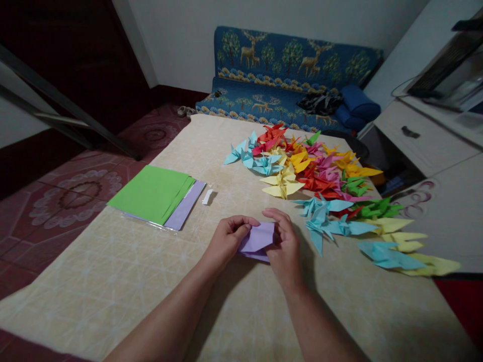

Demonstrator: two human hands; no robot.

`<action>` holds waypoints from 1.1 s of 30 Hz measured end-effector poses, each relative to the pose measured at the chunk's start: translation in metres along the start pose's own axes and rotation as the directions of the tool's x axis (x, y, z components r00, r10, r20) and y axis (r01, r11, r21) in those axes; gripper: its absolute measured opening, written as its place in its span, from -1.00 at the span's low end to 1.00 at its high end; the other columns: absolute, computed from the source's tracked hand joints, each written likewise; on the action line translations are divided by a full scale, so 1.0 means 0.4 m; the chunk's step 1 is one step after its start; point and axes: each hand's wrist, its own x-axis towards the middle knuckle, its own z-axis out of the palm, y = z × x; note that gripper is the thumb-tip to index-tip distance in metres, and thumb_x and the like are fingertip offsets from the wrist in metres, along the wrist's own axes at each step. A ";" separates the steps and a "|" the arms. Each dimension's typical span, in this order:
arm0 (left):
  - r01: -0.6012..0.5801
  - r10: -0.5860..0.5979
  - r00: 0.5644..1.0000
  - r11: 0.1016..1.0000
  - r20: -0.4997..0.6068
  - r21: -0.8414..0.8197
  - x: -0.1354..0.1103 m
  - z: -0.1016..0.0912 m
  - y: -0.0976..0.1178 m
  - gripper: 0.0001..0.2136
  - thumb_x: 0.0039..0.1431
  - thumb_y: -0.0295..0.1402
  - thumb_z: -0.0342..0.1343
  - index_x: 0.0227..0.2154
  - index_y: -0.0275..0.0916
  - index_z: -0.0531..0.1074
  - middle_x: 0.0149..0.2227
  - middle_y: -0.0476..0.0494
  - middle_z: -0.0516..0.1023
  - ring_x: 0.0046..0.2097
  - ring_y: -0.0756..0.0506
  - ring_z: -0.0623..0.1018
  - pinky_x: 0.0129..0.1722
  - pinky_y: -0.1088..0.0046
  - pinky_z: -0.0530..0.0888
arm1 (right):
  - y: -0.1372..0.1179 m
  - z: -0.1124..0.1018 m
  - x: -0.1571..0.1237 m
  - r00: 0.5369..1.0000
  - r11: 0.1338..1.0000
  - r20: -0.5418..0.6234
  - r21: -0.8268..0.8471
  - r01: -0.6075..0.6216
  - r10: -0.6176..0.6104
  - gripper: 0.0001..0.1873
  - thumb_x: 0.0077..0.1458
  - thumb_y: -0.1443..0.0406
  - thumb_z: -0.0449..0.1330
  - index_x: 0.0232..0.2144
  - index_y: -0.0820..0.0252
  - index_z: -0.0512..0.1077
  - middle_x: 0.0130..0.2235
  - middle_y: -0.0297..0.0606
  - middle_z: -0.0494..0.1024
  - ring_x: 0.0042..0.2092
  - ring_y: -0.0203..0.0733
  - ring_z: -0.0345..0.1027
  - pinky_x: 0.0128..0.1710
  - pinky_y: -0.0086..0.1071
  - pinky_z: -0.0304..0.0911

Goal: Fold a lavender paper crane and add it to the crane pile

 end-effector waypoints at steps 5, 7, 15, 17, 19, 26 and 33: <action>-0.052 0.059 0.993 0.996 0.101 -0.078 -0.004 -0.007 -0.002 -0.77 0.09 -0.32 0.15 -0.27 -0.31 0.62 -0.34 -0.16 0.61 -0.37 -0.06 0.47 -0.35 0.48 0.31 | -0.007 -0.005 0.012 0.999 0.996 -0.005 -0.081 0.040 -0.040 -0.73 -0.15 0.49 0.20 -0.40 0.06 0.56 -0.08 -0.21 0.45 0.04 -0.05 0.34 -0.03 -0.23 0.29; -0.037 0.046 0.991 0.996 0.125 -0.077 -0.004 -0.008 -0.004 -0.77 0.09 -0.34 0.15 -0.25 -0.30 0.62 -0.35 -0.15 0.61 -0.38 -0.05 0.46 -0.36 0.48 0.30 | -0.007 -0.004 0.014 1.000 0.997 -0.025 -0.080 0.008 -0.010 -0.82 -0.13 0.44 0.25 -0.47 0.06 0.55 -0.12 -0.22 0.45 0.01 -0.05 0.35 -0.03 -0.22 0.29; 0.002 0.019 0.984 0.993 0.177 -0.120 -0.004 -0.012 -0.013 -0.66 0.19 -0.13 0.14 -0.18 -0.30 0.60 -0.33 -0.18 0.58 -0.33 -0.06 0.48 -0.34 0.48 0.32 | -0.001 -0.010 0.020 0.991 0.990 -0.111 -0.106 -0.092 0.080 -0.92 -0.09 0.31 0.28 -0.42 0.05 0.52 -0.22 -0.27 0.49 -0.12 -0.07 0.39 -0.10 -0.22 0.29; 0.021 0.016 0.974 0.987 0.227 -0.158 -0.004 -0.012 -0.016 -0.64 0.18 -0.10 0.15 -0.16 -0.30 0.58 -0.35 -0.16 0.56 -0.35 -0.04 0.46 -0.34 0.48 0.32 | 0.001 -0.014 0.021 0.991 0.990 -0.122 -0.119 -0.073 0.058 -0.93 -0.07 0.30 0.26 -0.42 0.06 0.50 -0.27 -0.30 0.49 -0.16 -0.09 0.39 -0.11 -0.24 0.29; 0.047 0.012 0.962 0.977 0.273 -0.209 -0.004 -0.010 -0.018 -0.64 0.17 -0.12 0.18 -0.13 -0.29 0.56 -0.33 -0.15 0.56 -0.35 -0.03 0.47 -0.32 0.49 0.32 | 0.000 -0.017 0.021 0.991 0.992 -0.125 -0.110 -0.066 0.053 -0.91 -0.07 0.32 0.24 -0.41 0.05 0.49 -0.29 -0.33 0.49 -0.18 -0.11 0.40 -0.12 -0.26 0.29; 0.088 -0.012 0.964 0.958 0.267 -0.274 0.000 0.000 -0.023 -0.61 0.13 -0.13 0.23 -0.10 -0.34 0.54 -0.25 -0.22 0.58 -0.33 -0.02 0.48 -0.31 0.50 0.34 | -0.024 -0.016 0.018 0.995 0.998 -0.094 -0.062 0.012 -0.017 -0.82 -0.17 0.43 0.23 -0.46 0.06 0.49 -0.22 -0.32 0.48 -0.12 -0.14 0.41 -0.10 -0.32 0.30; 0.091 -0.020 0.968 0.957 0.248 -0.277 0.000 0.002 -0.024 -0.56 0.15 -0.07 0.18 -0.08 -0.35 0.54 -0.29 -0.25 0.59 -0.35 -0.06 0.50 -0.32 0.46 0.36 | -0.027 -0.032 0.026 0.999 0.998 -0.053 -0.069 0.005 -0.009 -0.82 -0.18 0.45 0.19 -0.49 0.09 0.51 -0.17 -0.27 0.48 -0.09 -0.12 0.41 -0.08 -0.29 0.31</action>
